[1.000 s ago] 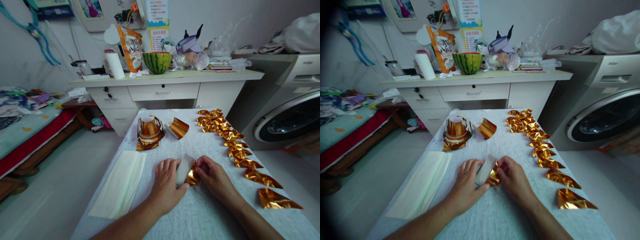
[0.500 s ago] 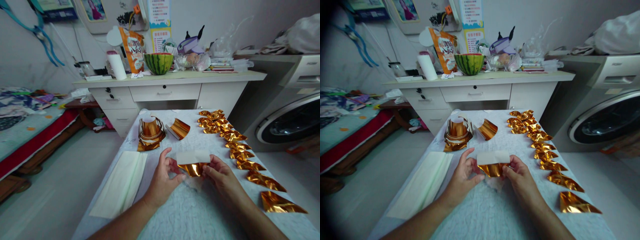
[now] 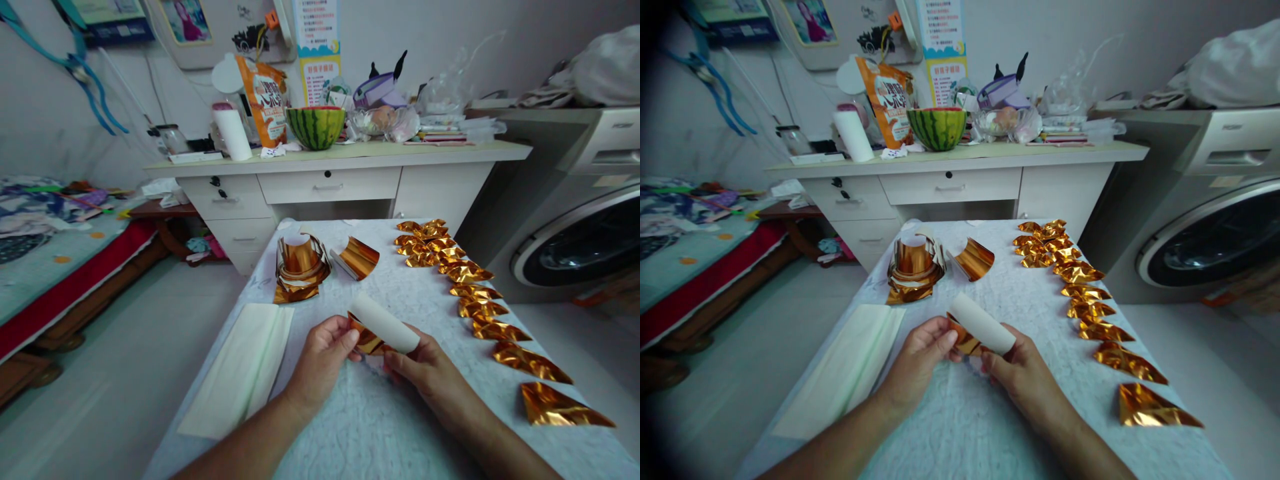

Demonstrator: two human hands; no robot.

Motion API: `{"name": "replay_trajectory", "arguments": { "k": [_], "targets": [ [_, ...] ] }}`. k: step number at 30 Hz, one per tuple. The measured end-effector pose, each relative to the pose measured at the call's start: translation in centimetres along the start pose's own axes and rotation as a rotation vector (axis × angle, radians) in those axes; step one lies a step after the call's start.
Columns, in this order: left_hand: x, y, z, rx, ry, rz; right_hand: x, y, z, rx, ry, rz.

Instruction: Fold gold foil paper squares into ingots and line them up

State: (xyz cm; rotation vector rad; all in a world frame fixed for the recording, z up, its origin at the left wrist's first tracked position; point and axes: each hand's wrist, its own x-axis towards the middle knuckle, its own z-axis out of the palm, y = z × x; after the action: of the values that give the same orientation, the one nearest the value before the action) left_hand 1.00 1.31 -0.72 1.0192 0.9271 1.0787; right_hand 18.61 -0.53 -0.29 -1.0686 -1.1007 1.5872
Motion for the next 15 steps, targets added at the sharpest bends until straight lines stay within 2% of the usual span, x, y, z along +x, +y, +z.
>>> {"name": "replay_trajectory", "arguments": {
  "k": [7,15],
  "targets": [
    [0.1,0.3,-0.2,0.101,0.085,0.058,-0.1,-0.9,0.4,-0.074,-0.012,0.022],
    [-0.1,-0.3,-0.1,0.083,0.115,0.125,-0.1,0.4,-0.2,-0.155,0.024,0.114]
  ]
}}
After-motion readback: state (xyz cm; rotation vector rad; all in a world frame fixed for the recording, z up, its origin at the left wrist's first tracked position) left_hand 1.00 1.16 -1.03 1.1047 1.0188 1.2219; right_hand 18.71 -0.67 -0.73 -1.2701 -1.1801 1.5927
